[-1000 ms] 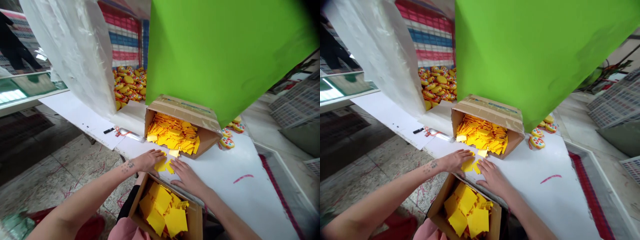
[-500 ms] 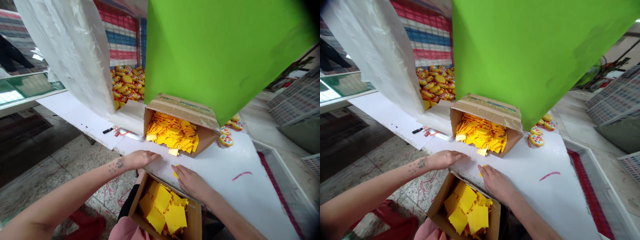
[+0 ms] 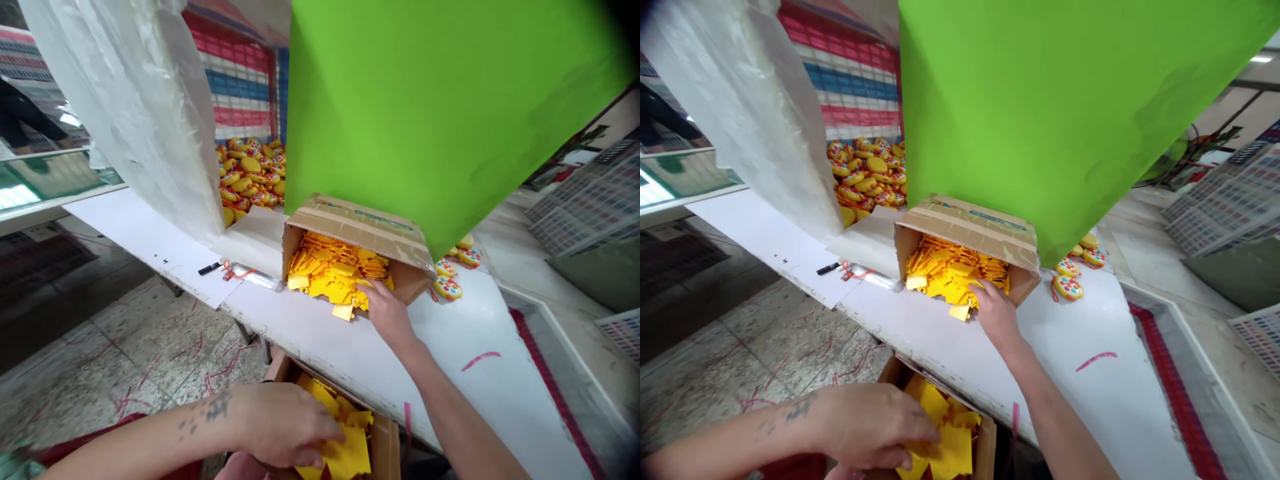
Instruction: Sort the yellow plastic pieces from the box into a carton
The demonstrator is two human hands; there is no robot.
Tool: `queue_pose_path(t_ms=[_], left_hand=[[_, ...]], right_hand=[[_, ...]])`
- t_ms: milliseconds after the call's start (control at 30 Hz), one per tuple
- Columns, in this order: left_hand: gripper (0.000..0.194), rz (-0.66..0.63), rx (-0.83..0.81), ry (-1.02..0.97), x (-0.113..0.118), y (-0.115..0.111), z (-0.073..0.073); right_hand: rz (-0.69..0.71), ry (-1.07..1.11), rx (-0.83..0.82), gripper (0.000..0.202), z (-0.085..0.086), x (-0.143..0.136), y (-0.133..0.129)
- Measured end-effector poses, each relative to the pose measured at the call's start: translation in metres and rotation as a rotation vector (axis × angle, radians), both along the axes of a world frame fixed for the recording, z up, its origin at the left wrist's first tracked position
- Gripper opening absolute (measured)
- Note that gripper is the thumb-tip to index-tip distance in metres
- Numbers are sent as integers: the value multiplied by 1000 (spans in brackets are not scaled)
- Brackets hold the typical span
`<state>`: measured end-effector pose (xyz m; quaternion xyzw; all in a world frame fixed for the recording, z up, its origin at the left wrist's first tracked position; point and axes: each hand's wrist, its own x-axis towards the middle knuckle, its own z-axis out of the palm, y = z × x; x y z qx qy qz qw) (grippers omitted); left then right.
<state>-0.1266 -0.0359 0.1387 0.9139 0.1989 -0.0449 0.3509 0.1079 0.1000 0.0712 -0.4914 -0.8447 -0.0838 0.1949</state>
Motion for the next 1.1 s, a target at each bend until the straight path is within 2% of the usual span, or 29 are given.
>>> queue_pose_path(t_ms=[100, 200, 300, 433, 533, 600, 667, 733, 833, 933, 1000, 1100], left_hand=[[41, 11, 34, -55, 9, 8, -9], [37, 32, 31, -101, 13, 13, -7], [35, 94, -5, -146, 11, 17, -1], [33, 225, -73, -174, 3, 18, 4], [29, 328, -67, -203, -6, 25, 0], [27, 456, 6, -216, -14, 36, -9], [26, 622, 134, -209, -21, 52, -22], [26, 735, 287, -190, -25, 72, -35], [26, 704, 509, -199, -16, 107, -53], [36, 579, 671, -192, 8, 144, -65], [45, 535, 728, -138, 26, 166, -72], [42, 533, 739, -73, 41, 187, -79]], right_hand=[[-75, -56, 35, 41, 13, -14, 31], [-18, -123, -9, 45, 14, -23, 52], [52, -162, -37, 29, 9, -24, 60], [61, -133, -8, 32, 8, -14, 55], [37, -65, 30, 33, 22, -3, 32], [73, 99, -2, 31, 39, 3, 3], [215, 300, -189, 31, 56, 7, -34], [418, 327, -515, 32, 68, 7, -73], [655, 215, -793, 26, 67, 1, -119], [803, 92, -895, 25, 55, -6, -138], [803, 64, -916, 24, 54, -6, -138], [684, 110, -923, 28, 63, 0, -131]])
